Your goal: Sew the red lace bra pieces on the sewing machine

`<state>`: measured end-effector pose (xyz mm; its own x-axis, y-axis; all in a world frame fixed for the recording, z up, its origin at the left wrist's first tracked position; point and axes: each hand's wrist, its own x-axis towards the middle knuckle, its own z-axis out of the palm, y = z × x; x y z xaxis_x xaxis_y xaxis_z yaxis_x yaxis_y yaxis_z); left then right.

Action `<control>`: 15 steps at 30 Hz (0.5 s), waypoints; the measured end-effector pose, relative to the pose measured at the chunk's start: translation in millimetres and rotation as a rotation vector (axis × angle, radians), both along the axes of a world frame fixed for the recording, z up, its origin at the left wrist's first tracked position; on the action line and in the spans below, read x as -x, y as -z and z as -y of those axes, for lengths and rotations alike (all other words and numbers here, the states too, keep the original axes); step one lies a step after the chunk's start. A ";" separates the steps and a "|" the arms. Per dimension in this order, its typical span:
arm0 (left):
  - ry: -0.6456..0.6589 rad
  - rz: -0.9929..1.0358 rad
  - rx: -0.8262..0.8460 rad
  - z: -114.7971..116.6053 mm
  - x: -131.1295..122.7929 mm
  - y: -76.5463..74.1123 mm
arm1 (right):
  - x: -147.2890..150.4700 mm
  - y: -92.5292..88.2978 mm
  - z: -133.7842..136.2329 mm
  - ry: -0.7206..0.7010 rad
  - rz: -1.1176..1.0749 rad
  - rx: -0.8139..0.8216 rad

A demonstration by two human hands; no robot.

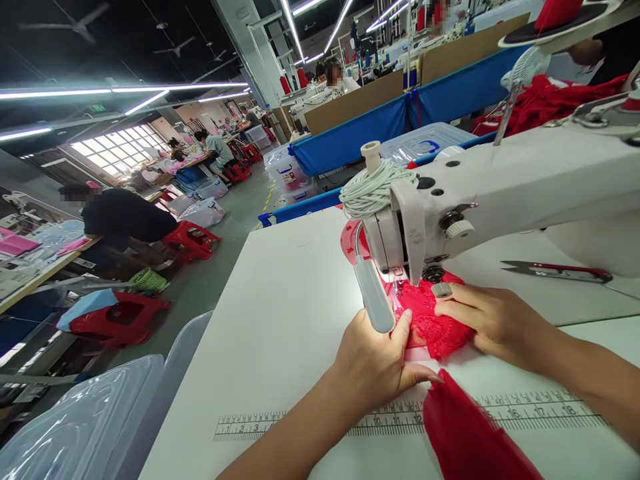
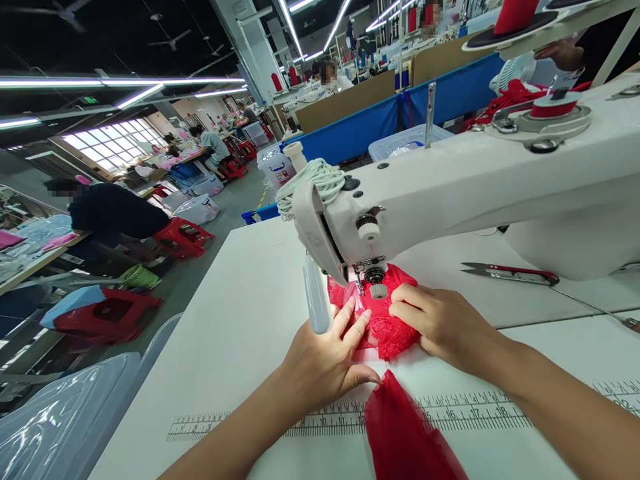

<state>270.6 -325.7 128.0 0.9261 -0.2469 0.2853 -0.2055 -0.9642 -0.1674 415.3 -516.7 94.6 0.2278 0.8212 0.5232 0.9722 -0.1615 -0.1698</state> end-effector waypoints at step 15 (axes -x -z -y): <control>0.035 0.056 0.016 0.0 2.1 -1.2 | 1.7 -1.5 -1.7 0.032 0.043 -0.020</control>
